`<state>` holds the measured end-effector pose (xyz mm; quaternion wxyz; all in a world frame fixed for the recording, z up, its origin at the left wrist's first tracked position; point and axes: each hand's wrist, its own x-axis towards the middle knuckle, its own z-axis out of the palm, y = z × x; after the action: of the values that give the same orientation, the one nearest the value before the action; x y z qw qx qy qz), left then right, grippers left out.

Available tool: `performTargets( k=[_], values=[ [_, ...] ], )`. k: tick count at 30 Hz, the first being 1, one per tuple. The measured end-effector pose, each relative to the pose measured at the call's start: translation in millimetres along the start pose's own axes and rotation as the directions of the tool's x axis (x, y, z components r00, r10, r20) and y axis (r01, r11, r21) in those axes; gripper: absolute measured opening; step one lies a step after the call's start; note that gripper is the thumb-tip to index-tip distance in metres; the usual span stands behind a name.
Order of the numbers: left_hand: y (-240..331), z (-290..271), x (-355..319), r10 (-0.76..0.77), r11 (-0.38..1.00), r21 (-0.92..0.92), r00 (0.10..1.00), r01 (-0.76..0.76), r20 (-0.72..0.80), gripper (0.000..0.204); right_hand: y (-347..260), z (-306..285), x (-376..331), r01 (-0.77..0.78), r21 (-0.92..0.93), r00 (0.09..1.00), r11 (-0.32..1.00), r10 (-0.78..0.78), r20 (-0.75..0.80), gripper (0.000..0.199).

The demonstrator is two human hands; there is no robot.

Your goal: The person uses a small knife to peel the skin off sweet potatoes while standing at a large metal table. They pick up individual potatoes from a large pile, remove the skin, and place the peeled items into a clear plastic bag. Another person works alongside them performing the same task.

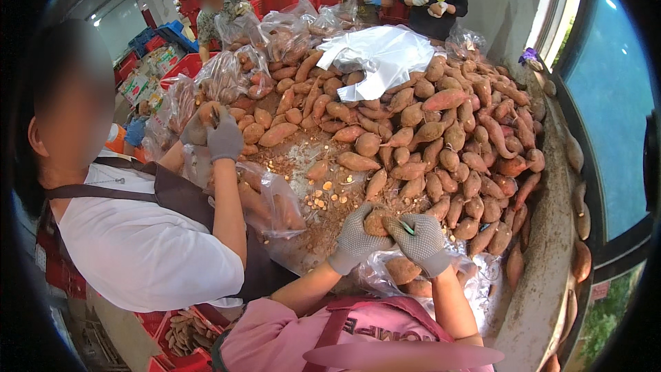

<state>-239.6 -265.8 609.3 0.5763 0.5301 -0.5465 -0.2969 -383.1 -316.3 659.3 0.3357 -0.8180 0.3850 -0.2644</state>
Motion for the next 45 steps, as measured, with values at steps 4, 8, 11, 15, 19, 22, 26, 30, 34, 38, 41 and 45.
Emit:
performTargets(
  k=[4,8,11,15,19,22,26,30,34,38,41,45],
  values=[
    [-25,5,-7,-0.095,0.994,-0.059,0.995,0.096,0.015,0.063,16,10,-4,-0.091,0.28,0.992,0.956,0.111,-0.057,0.027],
    [-33,7,-8,-0.331,0.757,-0.553,0.934,0.347,0.134,0.052,32,21,6,-0.166,0.445,0.93,0.88,0.29,-0.226,0.026],
    [-9,-7,-2,-0.359,0.678,-0.639,0.922,0.364,0.144,0.047,75,18,15,-0.269,0.198,0.903,0.943,0.318,-0.288,0.024],
    [-17,-14,4,-0.19,0.389,-0.881,0.959,0.27,0.21,0.045,97,24,16,0.005,-0.034,0.857,0.999,-0.022,-0.515,0.032],
    [-28,-10,-4,-0.323,0.528,-0.8,0.938,0.286,0.122,0.049,67,18,8,-0.062,0.46,0.957,0.886,0.183,-0.224,0.042],
    [-9,-11,-3,-0.367,0.592,-0.715,0.914,0.372,0.171,0.054,37,20,6,0.022,0.422,0.979,0.906,0.065,-0.192,0.04],
    [-33,0,-9,-0.309,0.663,-0.664,0.934,0.347,0.18,0.057,15,26,4,-0.118,0.575,0.989,0.809,0.146,-0.002,0.036],
    [-28,-11,-7,-0.419,0.442,-0.772,0.867,0.456,0.271,0.058,19,38,5,-0.131,0.553,0.962,0.823,0.241,-0.129,0.024],
    [-4,-8,0,-0.382,0.685,-0.634,0.918,0.36,0.109,0.064,8,32,7,-0.307,0.669,0.902,0.677,0.431,-0.023,0.026],
    [-17,-6,7,-0.087,0.948,-0.308,0.996,0.083,-0.001,0.064,12,35,1,-0.244,0.63,0.907,0.737,0.404,-0.121,0.024],
    [-24,-4,9,-0.042,0.972,-0.231,0.999,0.036,-0.021,0.059,28,45,2,-0.058,0.44,0.917,0.896,0.222,-0.331,0.02],
    [-14,-3,11,-0.177,0.906,-0.397,0.983,0.146,-0.041,0.049,40,57,-5,-0.076,0.564,0.882,0.822,0.319,-0.347,0.017]
  ],
)
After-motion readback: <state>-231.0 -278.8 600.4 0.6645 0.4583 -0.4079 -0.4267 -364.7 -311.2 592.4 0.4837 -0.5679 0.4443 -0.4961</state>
